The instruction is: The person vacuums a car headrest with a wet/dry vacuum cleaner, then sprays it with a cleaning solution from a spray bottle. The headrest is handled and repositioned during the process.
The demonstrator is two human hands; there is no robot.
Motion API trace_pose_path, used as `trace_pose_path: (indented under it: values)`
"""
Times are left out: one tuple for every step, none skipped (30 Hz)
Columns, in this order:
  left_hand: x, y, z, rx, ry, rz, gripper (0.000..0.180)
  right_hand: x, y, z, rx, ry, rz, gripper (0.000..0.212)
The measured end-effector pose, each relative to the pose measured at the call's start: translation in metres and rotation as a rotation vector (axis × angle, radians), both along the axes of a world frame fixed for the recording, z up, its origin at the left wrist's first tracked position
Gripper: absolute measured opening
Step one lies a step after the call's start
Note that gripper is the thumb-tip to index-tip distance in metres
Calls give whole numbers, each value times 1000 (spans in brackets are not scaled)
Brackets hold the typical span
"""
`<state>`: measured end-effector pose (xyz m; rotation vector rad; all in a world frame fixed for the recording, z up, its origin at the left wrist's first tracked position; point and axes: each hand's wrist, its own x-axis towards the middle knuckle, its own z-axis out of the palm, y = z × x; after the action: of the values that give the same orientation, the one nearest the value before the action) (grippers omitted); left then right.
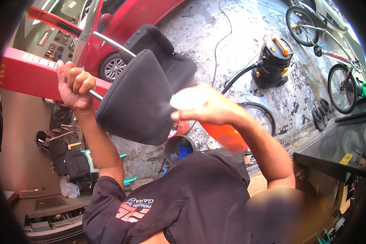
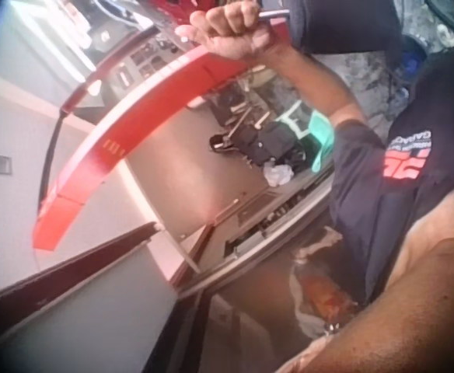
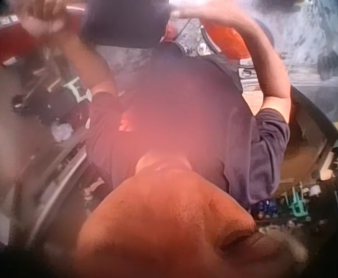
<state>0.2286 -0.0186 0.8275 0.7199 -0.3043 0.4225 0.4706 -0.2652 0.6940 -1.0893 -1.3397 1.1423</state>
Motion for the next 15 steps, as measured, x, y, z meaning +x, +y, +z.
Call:
trace_pose_path:
  values:
    - [0, -2, 1, 12, -10, 6, 54, 2, -6, -6, -127, -99, 17, 41]
    - [0, -5, 2, 24, -21, 11, 54, 11, -5, -8, -101, -161, -6, 40]
    - [0, -9, 3, 33, -28, 11, 54, 20, -5, -10, -79, -220, -33, 40]
    - [1, -15, 4, 59, -38, 13, 55, 27, -9, -7, -52, -75, -97, 42]
    - [1, -19, 4, 64, -47, 25, 54, 34, -11, -2, -11, 65, -155, 45]
    - [-1, -22, 6, 62, -52, 8, 54, 42, -12, 13, -58, 104, -182, 47]
    - [-2, -23, 8, 61, -60, -10, 54, 48, -12, 24, -104, 141, -211, 49]
    - [-4, -25, 9, 52, -59, -11, 54, 46, -10, 24, -95, 124, -233, 49]
    - [-3, -26, 10, 40, -65, -19, 54, 44, -8, 25, -89, 101, -262, 49]
    - [-3, -27, 10, 29, -71, -26, 54, 42, -7, 26, -82, 77, -290, 49]
    - [-4, -27, 10, 23, -84, -40, 54, 38, -4, 10, -58, 100, -198, 49]
    - [-4, -27, 10, 21, -99, -52, 53, 36, -1, -12, -30, -86, -170, 49]
    - [-7, -28, 12, 24, -112, -57, 52, 34, -1, -28, 3, -270, -137, 48]
    - [-8, -31, 16, 24, -114, -48, 53, 35, -4, -36, 5, -199, -178, 46]
    - [-10, -34, 15, 28, -119, -50, 53, 38, -6, -32, -22, -40, -165, 45]
